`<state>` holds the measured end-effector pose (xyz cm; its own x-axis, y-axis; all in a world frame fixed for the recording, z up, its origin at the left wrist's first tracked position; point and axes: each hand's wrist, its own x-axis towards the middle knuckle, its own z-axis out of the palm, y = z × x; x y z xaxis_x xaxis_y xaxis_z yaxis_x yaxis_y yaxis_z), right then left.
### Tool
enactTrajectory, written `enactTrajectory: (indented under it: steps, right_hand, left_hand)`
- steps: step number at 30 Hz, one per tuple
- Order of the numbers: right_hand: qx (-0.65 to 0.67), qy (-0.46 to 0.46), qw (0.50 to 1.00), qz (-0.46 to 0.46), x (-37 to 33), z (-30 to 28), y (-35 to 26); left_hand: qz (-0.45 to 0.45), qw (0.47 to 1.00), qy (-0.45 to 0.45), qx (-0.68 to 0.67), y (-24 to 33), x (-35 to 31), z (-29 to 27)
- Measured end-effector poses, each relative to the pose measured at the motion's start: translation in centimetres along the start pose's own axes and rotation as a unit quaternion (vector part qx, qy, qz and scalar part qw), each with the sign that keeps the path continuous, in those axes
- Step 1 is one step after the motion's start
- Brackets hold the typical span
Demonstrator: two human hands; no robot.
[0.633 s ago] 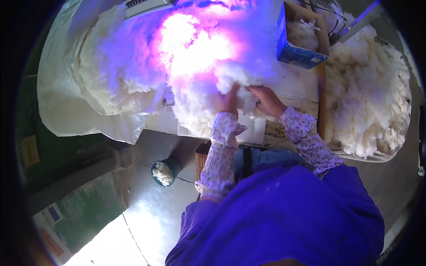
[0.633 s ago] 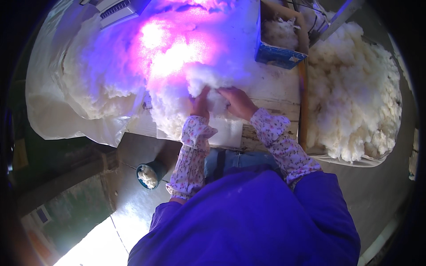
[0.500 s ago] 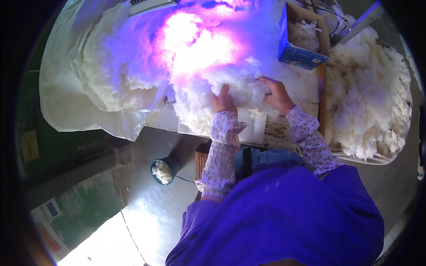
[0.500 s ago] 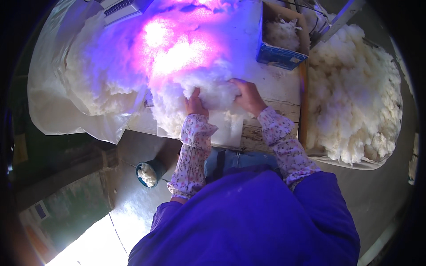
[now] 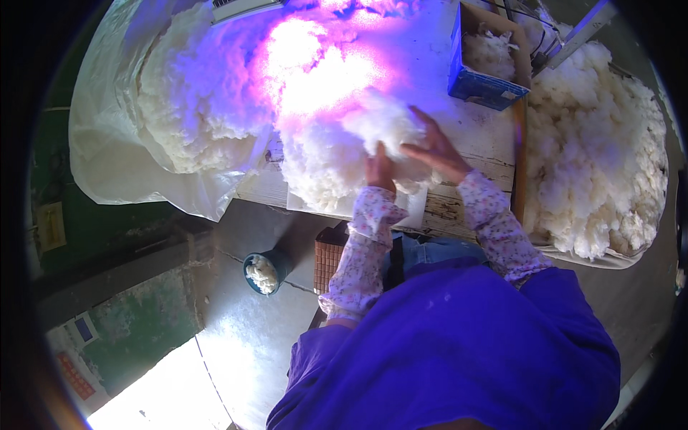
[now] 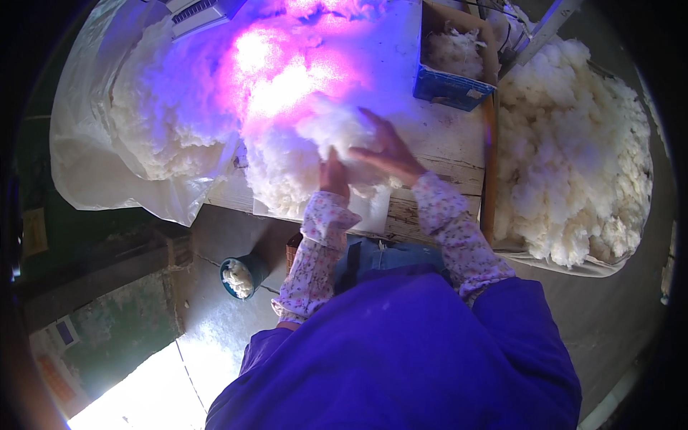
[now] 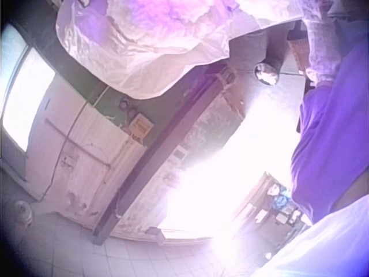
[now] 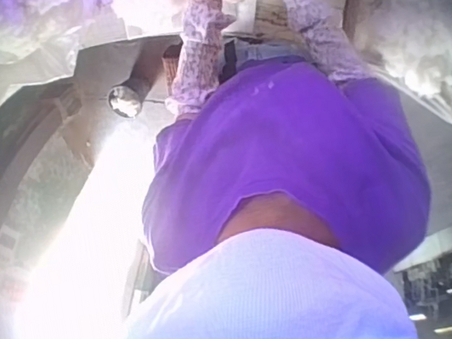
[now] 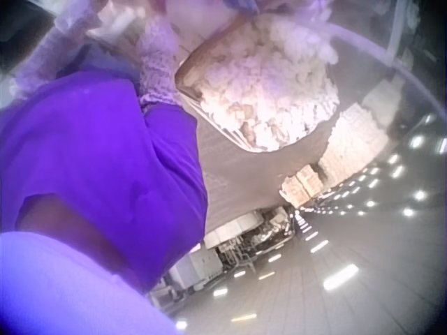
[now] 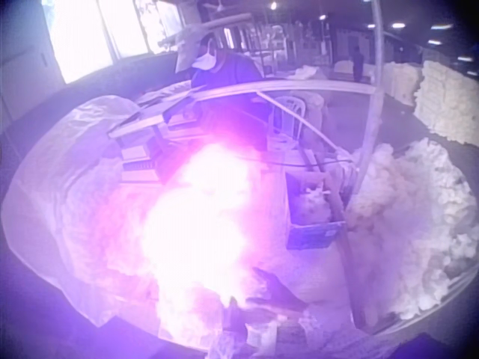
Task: The person repeatedly pulls, fluffs, and arranges white cotton fibers on a workbench under a bright light. They occasionally transfer small amounts of cotton into a nearby blue box. The hands remain in frame throughout, manipulating the cotton by hand.
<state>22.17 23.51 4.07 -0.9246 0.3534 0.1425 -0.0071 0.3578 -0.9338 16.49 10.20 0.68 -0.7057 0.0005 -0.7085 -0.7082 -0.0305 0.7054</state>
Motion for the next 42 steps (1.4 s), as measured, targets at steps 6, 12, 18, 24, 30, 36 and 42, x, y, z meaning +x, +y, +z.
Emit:
enactTrajectory:
  steps: [6,12,18,24,30,36,42]
  right_hand:
    - [0.112,0.137,0.977,0.118,1.4,0.7,1.9]
    - [0.291,0.19,0.908,0.236,1.0,-3.2,4.2]
    - [0.162,0.035,0.986,0.018,0.0,-4.4,8.4]
    - [0.59,-0.093,0.781,0.182,-1.7,-2.1,11.7]
    - [0.298,-0.083,0.947,0.08,-0.9,-1.2,11.0]
    - [0.254,0.139,0.888,0.359,-0.8,-3.3,6.2]
    - [-0.01,0.267,0.952,0.15,0.8,-1.5,1.0]
  left_hand:
    - [0.15,0.988,-0.037,0.018,0.6,-0.8,-2.1]
    - [-0.001,0.945,-0.133,-0.298,1.8,-0.2,-3.8]
    - [-0.031,0.931,-0.22,-0.29,1.1,-0.8,-4.4]
    - [-0.02,0.903,-0.289,-0.318,-1.7,-0.3,-4.5]
    - [-0.082,0.901,-0.272,-0.327,-4.6,4.8,-5.2]
    - [0.017,0.938,-0.261,-0.228,-2.6,4.2,-5.2]
    - [0.23,0.951,-0.204,0.026,-1.9,5.4,-4.8]
